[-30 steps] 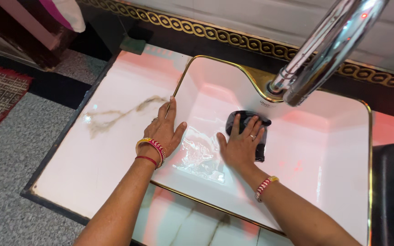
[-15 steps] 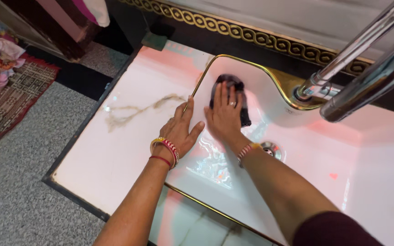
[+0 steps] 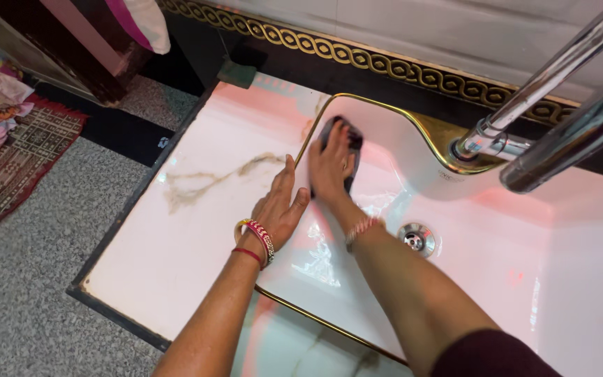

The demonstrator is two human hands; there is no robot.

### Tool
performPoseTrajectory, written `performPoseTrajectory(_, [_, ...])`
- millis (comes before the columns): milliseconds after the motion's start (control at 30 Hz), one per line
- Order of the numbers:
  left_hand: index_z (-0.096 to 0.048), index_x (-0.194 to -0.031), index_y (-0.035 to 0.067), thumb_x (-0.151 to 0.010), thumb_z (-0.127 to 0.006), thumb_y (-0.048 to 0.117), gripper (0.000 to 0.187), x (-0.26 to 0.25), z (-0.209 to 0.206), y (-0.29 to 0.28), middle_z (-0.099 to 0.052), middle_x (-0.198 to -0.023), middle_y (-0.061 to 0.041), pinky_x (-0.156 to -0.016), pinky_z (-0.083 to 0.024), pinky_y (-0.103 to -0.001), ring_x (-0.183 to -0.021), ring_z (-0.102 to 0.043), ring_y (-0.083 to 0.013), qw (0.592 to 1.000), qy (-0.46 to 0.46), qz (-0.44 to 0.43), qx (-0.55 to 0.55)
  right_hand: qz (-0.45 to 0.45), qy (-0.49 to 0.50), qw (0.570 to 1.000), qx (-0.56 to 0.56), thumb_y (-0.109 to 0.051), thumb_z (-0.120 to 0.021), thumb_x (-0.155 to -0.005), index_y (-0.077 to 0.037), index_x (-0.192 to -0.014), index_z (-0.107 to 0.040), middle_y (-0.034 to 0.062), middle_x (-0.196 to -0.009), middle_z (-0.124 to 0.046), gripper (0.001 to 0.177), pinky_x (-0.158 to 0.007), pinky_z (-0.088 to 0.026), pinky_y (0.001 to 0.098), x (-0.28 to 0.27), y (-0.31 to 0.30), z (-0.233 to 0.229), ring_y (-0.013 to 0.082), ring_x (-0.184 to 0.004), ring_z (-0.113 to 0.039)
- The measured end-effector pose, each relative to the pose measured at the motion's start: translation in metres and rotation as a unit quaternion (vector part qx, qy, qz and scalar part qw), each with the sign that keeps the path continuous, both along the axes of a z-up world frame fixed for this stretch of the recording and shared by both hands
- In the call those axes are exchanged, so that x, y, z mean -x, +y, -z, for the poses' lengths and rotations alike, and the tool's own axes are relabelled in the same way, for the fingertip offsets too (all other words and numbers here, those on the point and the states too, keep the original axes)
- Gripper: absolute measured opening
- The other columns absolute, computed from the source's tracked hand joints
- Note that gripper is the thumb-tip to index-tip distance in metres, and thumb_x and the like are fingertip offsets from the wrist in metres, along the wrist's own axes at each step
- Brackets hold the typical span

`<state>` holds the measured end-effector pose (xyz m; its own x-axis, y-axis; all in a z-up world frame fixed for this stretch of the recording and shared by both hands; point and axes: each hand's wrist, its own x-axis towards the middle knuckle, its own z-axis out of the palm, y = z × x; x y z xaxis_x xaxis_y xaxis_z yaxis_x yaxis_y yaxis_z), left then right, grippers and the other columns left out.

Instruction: The person washes a cloth in a sink, then uses the wet cloth to wipe down a marble countertop and a metal soap dish mounted on the wall.

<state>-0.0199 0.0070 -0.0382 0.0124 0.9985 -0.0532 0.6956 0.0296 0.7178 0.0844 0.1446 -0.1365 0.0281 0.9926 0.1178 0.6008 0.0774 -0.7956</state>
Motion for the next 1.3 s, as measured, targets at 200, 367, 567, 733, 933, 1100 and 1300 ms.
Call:
performPoseTrajectory(200, [0.011,-0.163,0.012,-0.077,-0.004,0.088,0.117,0.0,-0.003,0.001,-0.026,-0.164,-0.021,-0.098,-0.049,-0.049,-0.13,-0.052,-0.045,0.998,-0.051,-0.003,0.025,0.18,0.07,0.962,0.193,-0.072,-0.022,-0.094,-0.026,-0.164,-0.013,0.0125,-0.171,-0.011,0.085,-0.124,-0.004,0.0558,0.032,0.03,-0.022,0.0426,-0.153,-0.012])
performPoseTrajectory(367, [0.013,-0.161,0.013,-0.075,-0.017,0.095,0.123,0.013,0.015,0.007,-0.031,-0.167,-0.017,-0.12,-0.03,-0.043,-0.15,-0.035,-0.0366,0.928,-0.372,-0.005,0.018,0.155,0.069,0.959,0.226,-0.075,-0.025,-0.091,-0.022,-0.164,-0.013,0.0172,-0.17,-0.006,0.091,-0.123,-0.001,0.058,0.038,-0.044,-0.033,0.0411,-0.158,-0.001])
performPoseTrajectory(567, [-0.001,-0.164,-0.001,-0.075,-0.01,0.098,0.133,0.046,0.051,0.028,-0.018,-0.172,-0.016,-0.126,-0.01,-0.039,-0.159,-0.016,-0.0272,0.727,-0.666,0.08,0.148,0.113,0.016,0.939,0.323,-0.079,-0.031,-0.088,-0.014,-0.164,0.006,0.0231,-0.169,0.005,0.106,-0.12,-0.003,0.0636,0.051,-0.143,-0.068,0.0465,-0.155,0.003])
performPoseTrajectory(733, [-0.011,-0.163,-0.003,-0.081,-0.023,0.091,0.125,0.048,0.06,0.05,-0.022,-0.17,-0.014,-0.123,-0.016,-0.036,-0.157,-0.018,-0.0267,0.727,-0.643,0.136,0.201,-0.037,-0.174,0.931,0.32,-0.079,-0.032,-0.093,0.0,-0.163,0.005,0.0381,-0.158,-0.021,0.112,-0.114,-0.026,0.0634,0.044,-0.201,-0.097,0.0527,-0.142,-0.033])
performPoseTrajectory(933, [-0.001,-0.164,0.011,-0.102,-0.047,0.04,0.082,0.005,0.032,0.042,-0.043,-0.152,-0.025,-0.114,-0.038,-0.043,-0.136,-0.048,-0.0409,0.986,-0.074,0.046,0.143,-0.164,-0.318,0.889,0.285,-0.065,-0.03,-0.099,-0.012,-0.142,-0.046,0.0205,-0.136,-0.058,0.071,-0.104,-0.046,0.0543,-0.017,-0.241,-0.116,0.0393,-0.121,-0.061])
performPoseTrajectory(1100, [0.008,-0.161,0.013,-0.1,-0.053,0.008,0.087,0.002,0.012,0.031,-0.054,-0.135,-0.028,-0.101,-0.049,-0.047,-0.121,-0.061,-0.039,0.989,0.008,0.05,0.137,-0.181,-0.394,0.859,0.273,-0.04,-0.031,-0.103,-0.037,-0.141,-0.048,0.0039,-0.145,-0.054,0.042,-0.109,-0.044,0.0458,-0.199,-0.262,-0.062,0.0296,-0.135,-0.049])
performPoseTrajectory(1300, [0.002,-0.162,0.012,-0.101,-0.051,0.011,0.081,0.002,0.007,0.026,-0.058,-0.133,-0.028,-0.103,-0.049,-0.047,-0.122,-0.061,-0.0398,0.99,0.019,0.041,0.132,0.041,-0.411,0.738,0.534,-0.073,-0.047,-0.092,-0.028,-0.166,-0.021,0.0196,-0.17,-0.018,0.089,-0.127,-0.015,0.0593,-0.324,-0.26,-0.041,0.0385,-0.158,-0.02])
